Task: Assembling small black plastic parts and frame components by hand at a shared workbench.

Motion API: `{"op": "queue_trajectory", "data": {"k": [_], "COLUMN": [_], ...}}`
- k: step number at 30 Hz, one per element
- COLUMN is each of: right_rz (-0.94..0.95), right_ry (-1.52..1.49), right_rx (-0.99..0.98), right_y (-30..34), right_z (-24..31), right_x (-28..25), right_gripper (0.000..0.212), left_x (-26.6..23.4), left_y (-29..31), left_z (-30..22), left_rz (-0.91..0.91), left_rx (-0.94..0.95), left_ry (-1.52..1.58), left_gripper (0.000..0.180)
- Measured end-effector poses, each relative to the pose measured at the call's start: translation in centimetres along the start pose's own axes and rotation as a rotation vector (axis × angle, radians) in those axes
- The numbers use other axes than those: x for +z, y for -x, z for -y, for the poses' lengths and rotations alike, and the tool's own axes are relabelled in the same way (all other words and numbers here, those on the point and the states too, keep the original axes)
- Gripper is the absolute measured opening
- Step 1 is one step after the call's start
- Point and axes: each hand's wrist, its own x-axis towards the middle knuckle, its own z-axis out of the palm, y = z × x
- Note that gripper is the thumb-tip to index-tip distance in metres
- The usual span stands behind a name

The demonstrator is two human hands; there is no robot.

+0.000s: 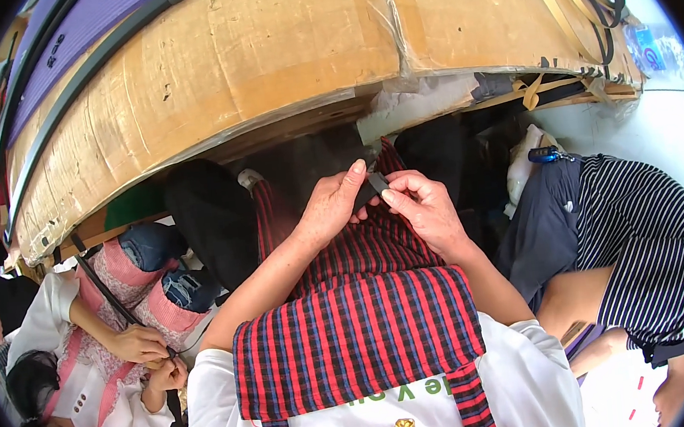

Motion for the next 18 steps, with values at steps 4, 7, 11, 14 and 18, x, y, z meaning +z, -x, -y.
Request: {"op": "queue_trajectory", "data": {"k": [4,7,11,14,18], "right_rz": [0.000,-0.004,-0.004,-0.012,-0.013], "right_ry": [0.039,0.042,0.057,0.077,0.057], "right_rx": [-0.040,-0.065,-0.095,-0.100,-0.103], "right_y": [-0.05,-0.07,-0.14,-0.21,-0.17], "right_z": [-0.06,-0.09,-0.35,-0.46,-0.40], "right_x": [-0.05,0.00,-0.15,-0.18,-0.16], "right_gripper": [0.007,0.007,0.007,0.008,0.008], "left_x": [0.13,0.08,0.26,0.26,0.30], "left_y": [0.06,-0.11,-0.17,-0.24,-0.33], "left_z": [-0.40,-0.16,-0.19,-0.08,0.06], "left_rz": [-0.004,0.011,-0.001,0.017,0.009], "left_rx": [0.000,-0.016,-0.023,-0.036,-0.044], "left_ry": [-0.014,-0.015,-0.030,-0.003,-0.035], "left_gripper": [0.059,0.059,0.057,0.050,0.048]}}
